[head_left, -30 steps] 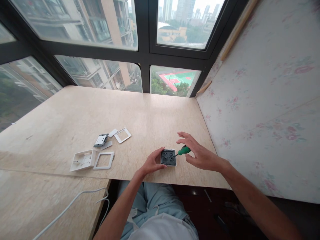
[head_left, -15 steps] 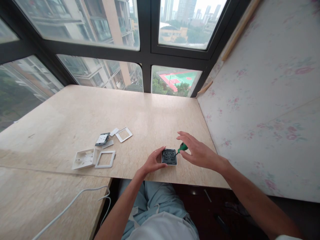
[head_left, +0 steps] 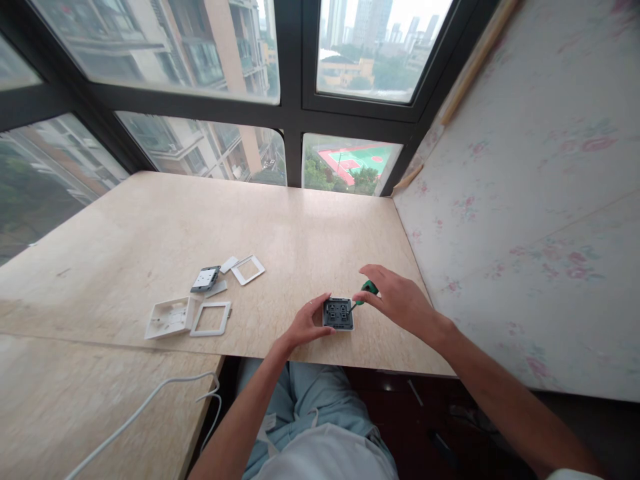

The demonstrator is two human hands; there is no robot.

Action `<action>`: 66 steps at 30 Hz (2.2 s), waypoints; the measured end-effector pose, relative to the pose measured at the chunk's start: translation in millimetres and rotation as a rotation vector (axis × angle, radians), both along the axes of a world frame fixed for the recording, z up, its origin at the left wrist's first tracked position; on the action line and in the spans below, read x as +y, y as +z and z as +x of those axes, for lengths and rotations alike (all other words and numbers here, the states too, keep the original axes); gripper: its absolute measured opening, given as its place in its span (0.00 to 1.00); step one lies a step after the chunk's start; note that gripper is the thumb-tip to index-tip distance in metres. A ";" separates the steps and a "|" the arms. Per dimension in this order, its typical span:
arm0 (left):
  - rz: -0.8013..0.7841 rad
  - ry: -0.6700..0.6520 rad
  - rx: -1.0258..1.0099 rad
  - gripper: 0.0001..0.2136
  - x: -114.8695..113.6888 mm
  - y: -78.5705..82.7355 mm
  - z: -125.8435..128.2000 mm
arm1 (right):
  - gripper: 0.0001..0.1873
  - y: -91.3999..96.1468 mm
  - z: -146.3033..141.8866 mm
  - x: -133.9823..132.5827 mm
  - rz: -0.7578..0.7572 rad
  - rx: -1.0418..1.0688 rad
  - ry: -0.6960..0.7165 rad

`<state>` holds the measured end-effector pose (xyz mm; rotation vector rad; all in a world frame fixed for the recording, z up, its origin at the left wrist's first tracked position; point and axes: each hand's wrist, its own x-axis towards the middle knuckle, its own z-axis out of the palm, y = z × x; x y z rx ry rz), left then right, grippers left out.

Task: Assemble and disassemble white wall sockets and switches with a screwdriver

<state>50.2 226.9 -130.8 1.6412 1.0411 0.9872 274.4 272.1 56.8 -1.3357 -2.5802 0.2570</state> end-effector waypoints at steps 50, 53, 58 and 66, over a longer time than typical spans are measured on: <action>0.040 0.023 0.019 0.39 -0.6 -2.2 0.4 | 0.14 14.2 9.4 -1.8 -0.338 0.072 0.197; 0.035 0.021 0.027 0.40 -0.4 -3.7 0.4 | 0.10 17.8 0.4 -2.8 -0.227 -0.127 0.019; 0.040 0.030 0.035 0.40 0.1 -5.2 0.1 | 0.28 17.0 -11.1 -2.6 0.035 -0.432 -0.152; 0.042 0.026 0.062 0.40 -1.1 0.8 -0.2 | 0.24 23.8 1.5 -2.2 0.058 -0.207 -0.082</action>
